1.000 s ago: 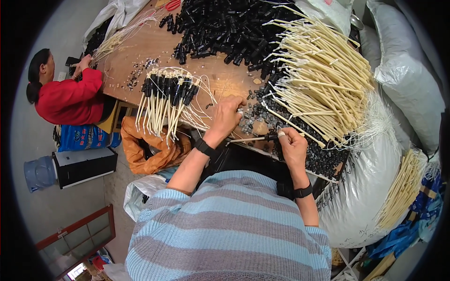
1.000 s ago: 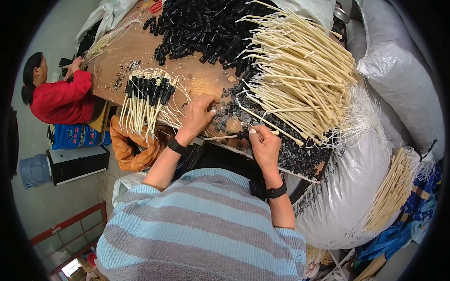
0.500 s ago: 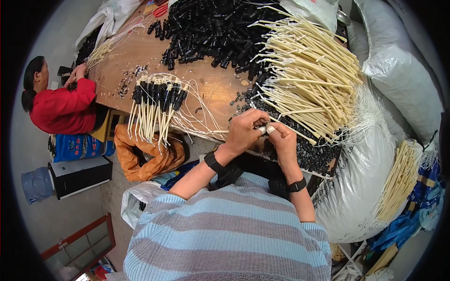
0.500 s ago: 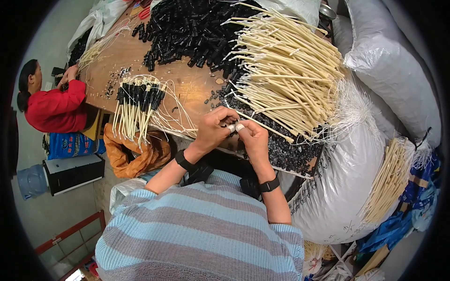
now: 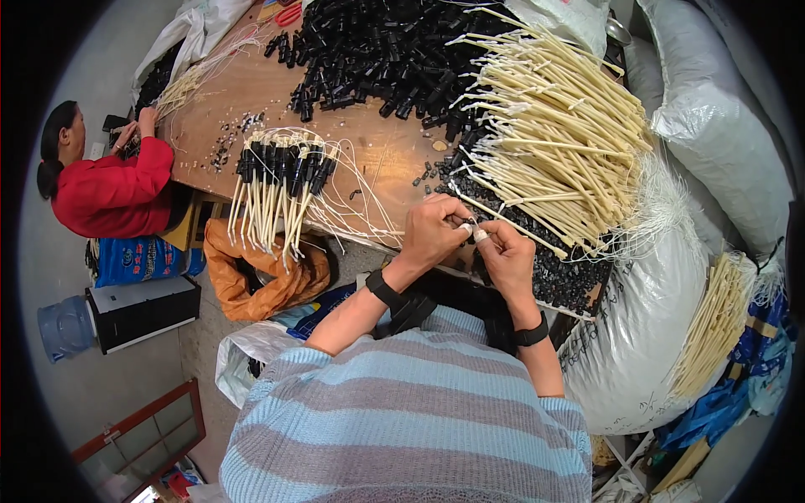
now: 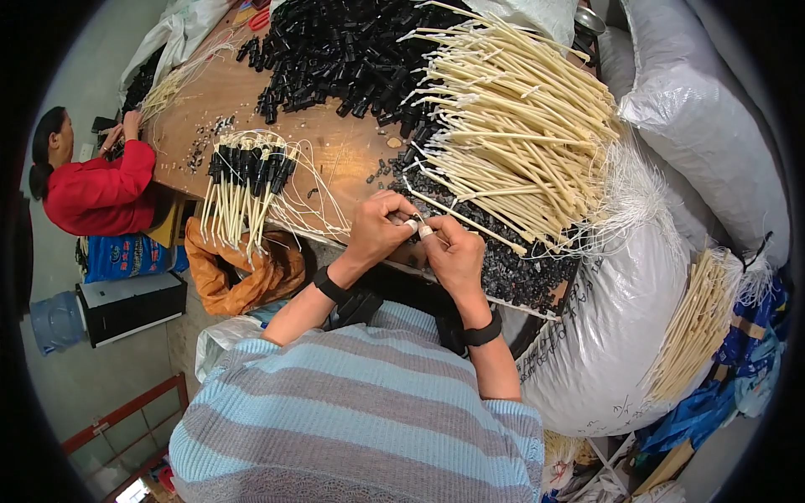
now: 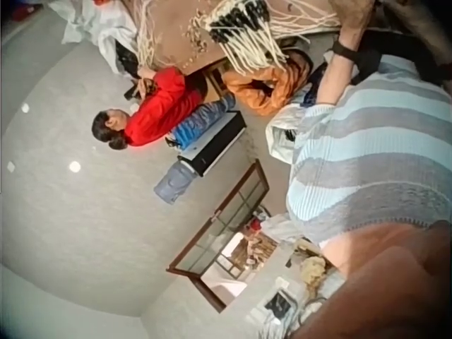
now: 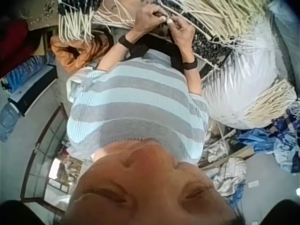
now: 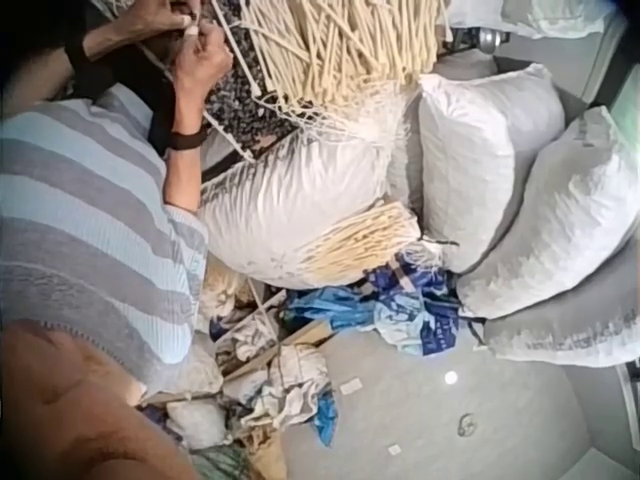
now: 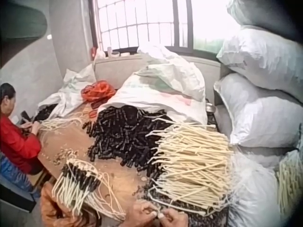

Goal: The person assembles components by hand, fitting a white tube into a black plastic piece and threading a white cord through the assembly. They then place the completed unit onto a pile on the table and repeat the process.

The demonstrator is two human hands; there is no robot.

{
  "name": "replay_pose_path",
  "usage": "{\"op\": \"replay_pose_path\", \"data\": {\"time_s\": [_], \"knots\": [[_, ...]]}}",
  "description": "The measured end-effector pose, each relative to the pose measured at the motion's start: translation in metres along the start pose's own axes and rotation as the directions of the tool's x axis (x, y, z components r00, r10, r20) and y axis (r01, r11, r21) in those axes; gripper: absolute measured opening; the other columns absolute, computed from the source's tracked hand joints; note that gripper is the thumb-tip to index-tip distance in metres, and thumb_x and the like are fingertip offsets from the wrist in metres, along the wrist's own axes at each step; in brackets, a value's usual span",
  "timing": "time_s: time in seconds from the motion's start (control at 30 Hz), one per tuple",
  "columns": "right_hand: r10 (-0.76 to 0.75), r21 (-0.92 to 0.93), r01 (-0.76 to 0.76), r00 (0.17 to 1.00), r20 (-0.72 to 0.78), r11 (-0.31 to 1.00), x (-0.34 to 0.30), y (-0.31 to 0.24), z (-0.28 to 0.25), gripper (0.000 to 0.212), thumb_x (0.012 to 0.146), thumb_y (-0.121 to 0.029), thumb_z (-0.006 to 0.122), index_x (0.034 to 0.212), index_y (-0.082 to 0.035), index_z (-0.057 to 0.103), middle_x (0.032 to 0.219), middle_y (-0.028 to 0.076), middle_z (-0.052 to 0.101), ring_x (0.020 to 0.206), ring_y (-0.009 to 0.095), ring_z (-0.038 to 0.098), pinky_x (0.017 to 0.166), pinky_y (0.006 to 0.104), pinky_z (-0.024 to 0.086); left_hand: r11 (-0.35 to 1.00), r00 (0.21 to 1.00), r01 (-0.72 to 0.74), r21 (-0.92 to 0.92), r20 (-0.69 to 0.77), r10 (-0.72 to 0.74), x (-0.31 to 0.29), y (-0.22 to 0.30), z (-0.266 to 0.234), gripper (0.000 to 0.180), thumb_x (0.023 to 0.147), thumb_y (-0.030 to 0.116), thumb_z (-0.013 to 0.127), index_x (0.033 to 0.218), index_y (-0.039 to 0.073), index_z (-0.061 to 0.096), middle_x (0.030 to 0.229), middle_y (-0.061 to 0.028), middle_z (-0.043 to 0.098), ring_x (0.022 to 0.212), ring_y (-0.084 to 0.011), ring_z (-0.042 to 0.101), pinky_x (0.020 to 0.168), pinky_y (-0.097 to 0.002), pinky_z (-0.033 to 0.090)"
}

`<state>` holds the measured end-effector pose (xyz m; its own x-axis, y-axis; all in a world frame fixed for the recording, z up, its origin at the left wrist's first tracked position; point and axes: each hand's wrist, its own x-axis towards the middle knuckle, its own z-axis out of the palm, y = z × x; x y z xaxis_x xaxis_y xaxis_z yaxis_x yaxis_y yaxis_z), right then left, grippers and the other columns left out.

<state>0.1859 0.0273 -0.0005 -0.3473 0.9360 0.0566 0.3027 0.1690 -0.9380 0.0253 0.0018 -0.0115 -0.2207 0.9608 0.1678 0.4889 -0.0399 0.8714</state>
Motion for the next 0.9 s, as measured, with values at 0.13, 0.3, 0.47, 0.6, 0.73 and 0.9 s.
{"op": "replay_pose_path", "data": {"time_s": [0.13, 0.3, 0.47, 0.6, 0.73, 0.9], "knots": [[0.119, 0.153, -0.135, 0.987, 0.109, 0.979, -0.001, -0.008, -0.006, 0.006, 0.086, -0.004, 0.066, 0.092, -0.001, 0.066, 0.063, 0.001, 0.062, 0.053, 0.007, 0.056, 0.051, 0.0216, 0.043, 0.999, 0.999, -0.046, 0.006, -0.022, 0.046, 0.001, -0.005, -0.01, 0.014, 0.065, 0.002, 0.068, 0.078, 0.001, 0.067, 0.073, -0.0056, 0.063, 0.068, -0.019, 0.058, 0.062, -0.0286, 0.045], [0.286, 0.852, -0.385, 0.912, 0.293, 0.354, 0.001, 0.002, -0.02, 0.012, 0.09, -0.006, 0.062, 0.1, 0.0, 0.064, 0.06, -0.007, 0.049, 0.046, 0.002, 0.036, 0.045, 0.0179, 0.03, 0.976, 0.925, -0.211, -0.052, 0.312, 0.216, 0.004, 0.024, -0.016, 0.053, 0.063, -0.002, 0.066, 0.115, 0.008, 0.061, 0.093, -0.0088, 0.065, 0.086, -0.0266, 0.064, 0.076, -0.036, 0.052], [0.257, 0.87, -0.379, 0.917, 0.306, 0.316, -0.003, -0.005, -0.023, 0.014, 0.09, -0.005, 0.059, 0.103, 0.001, 0.064, 0.058, -0.009, 0.041, 0.047, 0.001, 0.03, 0.044, 0.0173, 0.023, 0.981, 0.933, -0.188, -0.056, 0.302, 0.196, -0.001, 0.011, -0.002, 0.046, 0.066, -0.002, 0.061, 0.112, 0.006, 0.062, 0.096, -0.0124, 0.065, 0.09, -0.0316, 0.063, 0.077, -0.0356, 0.051], [0.307, 0.643, -0.338, 0.937, 0.164, 0.687, -0.004, -0.012, -0.029, 0.024, 0.085, -0.002, 0.061, 0.109, -0.003, 0.066, 0.055, -0.005, 0.045, 0.042, 0.007, 0.037, 0.042, 0.022, 0.03, 0.987, 0.945, -0.156, -0.038, 0.285, 0.161, 0.007, 0.014, -0.011, 0.038, 0.07, 0.001, 0.058, 0.107, 0.004, 0.062, 0.088, -0.0157, 0.065, 0.08, -0.0317, 0.064, 0.074, -0.0355, 0.051], [-0.426, -0.453, 0.492, 0.871, 0.245, 0.744, -0.007, -0.006, -0.034, 0.047, 0.073, -0.002, 0.064, 0.118, -0.016, 0.067, 0.061, 0.008, 0.052, 0.047, 0.022, 0.053, 0.048, 0.0339, 0.043, 0.997, 0.899, 0.07, 0.012, 0.434, -0.068, 0.008, 0.018, -0.021, 0.029, 0.071, 0.007, 0.059, 0.098, 0.002, 0.065, 0.077, -0.0184, 0.063, 0.068, -0.0297, 0.063, 0.064, -0.0359, 0.049], [-0.503, -0.584, 0.532, 0.833, 0.23, 0.613, -0.007, -0.009, -0.024, 0.046, 0.073, -0.002, 0.066, 0.118, -0.014, 0.067, 0.059, 0.004, 0.049, 0.044, 0.021, 0.047, 0.043, 0.0327, 0.038, 0.975, 0.88, 0.199, -0.095, 0.455, -0.135, 0.005, 0.008, -0.013, 0.026, 0.073, 0.011, 0.057, 0.095, 0.002, 0.068, 0.069, -0.0163, 0.065, 0.062, -0.0268, 0.065, 0.059, -0.0365, 0.05]]}}
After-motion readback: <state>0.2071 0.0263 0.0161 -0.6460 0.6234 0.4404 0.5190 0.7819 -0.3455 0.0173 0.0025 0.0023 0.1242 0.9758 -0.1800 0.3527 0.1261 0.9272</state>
